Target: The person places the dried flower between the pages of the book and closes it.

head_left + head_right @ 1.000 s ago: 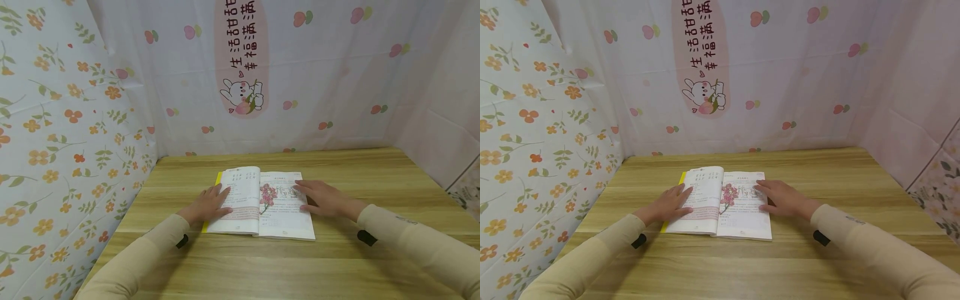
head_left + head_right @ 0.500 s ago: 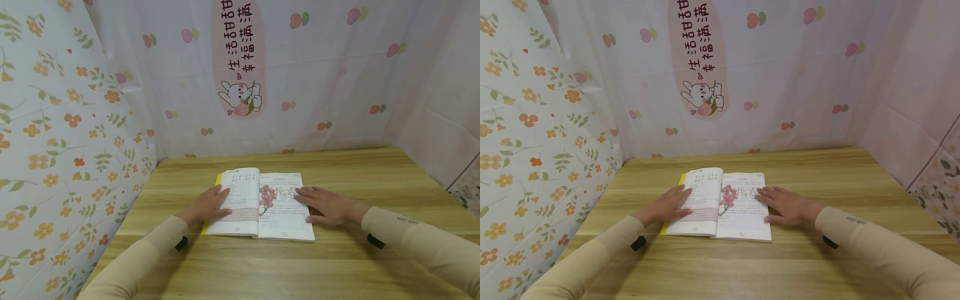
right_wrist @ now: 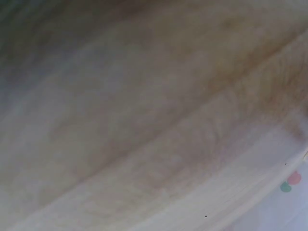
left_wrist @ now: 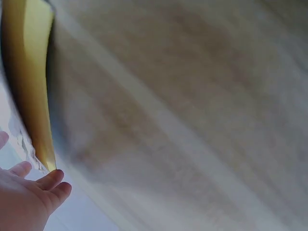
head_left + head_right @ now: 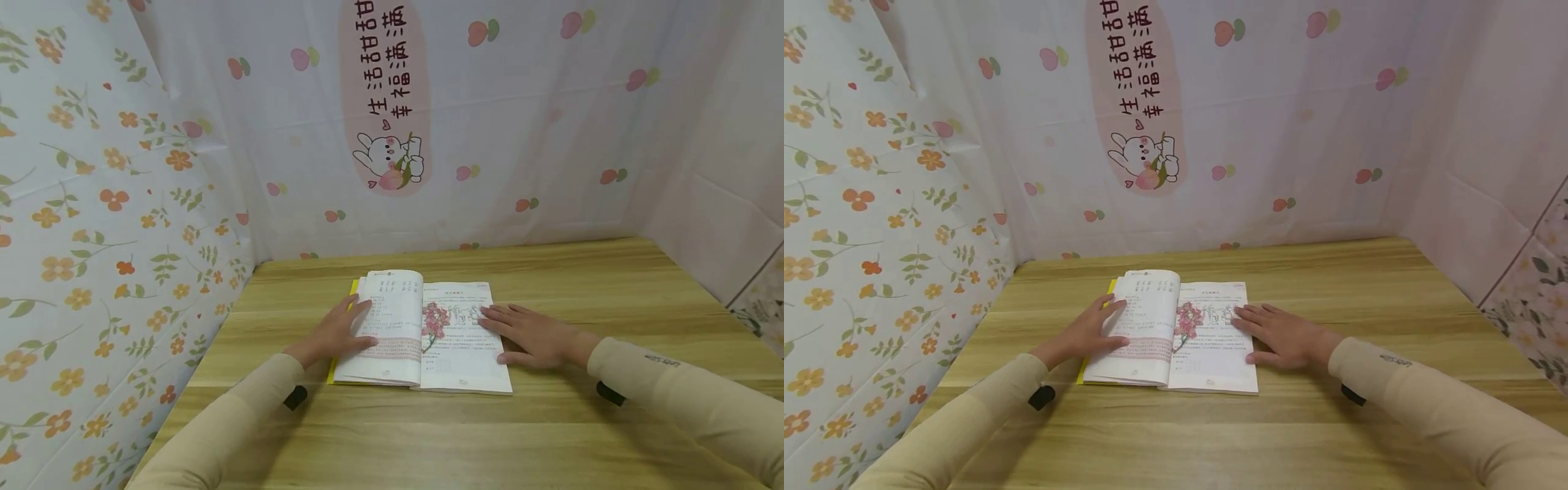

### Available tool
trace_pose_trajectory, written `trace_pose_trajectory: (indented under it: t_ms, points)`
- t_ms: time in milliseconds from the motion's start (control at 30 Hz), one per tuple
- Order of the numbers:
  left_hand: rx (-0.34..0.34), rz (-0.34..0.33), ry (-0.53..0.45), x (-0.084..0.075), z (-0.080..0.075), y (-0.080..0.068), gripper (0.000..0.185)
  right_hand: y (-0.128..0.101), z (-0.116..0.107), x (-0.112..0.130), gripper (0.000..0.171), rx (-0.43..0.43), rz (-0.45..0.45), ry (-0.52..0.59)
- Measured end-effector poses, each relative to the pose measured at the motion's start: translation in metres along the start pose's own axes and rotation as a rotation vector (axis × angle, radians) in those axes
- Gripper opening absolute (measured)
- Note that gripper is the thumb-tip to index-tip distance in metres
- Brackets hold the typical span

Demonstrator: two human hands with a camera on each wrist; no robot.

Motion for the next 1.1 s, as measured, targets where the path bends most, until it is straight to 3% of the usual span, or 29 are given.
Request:
trace_pose_trajectory:
  t_ms: [400, 767, 1100]
  points:
    - [-0.132, 0.145, -0.029, -0.031, -0.041, -0.005, 0.084, -0.001, 0.000, 0.000, 0.078, 0.024, 0.019, -0.011]
    - [-0.105, 0.229, -0.050, -0.079, -0.074, 0.007, 0.075, 0.000, -0.001, 0.001, 0.076, -0.004, 0.003, -0.021]
    - [-0.064, 0.284, -0.041, -0.129, -0.082, 0.021, 0.072, 0.000, -0.005, 0.005, 0.076, 0.018, 0.011, 0.013]
Point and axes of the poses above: each hand's wrist, its own y-axis towards the middle knuckle, its own z-axis out of the palm, x = y × z, the point moved 5 cm from there along y, towards the middle knuckle
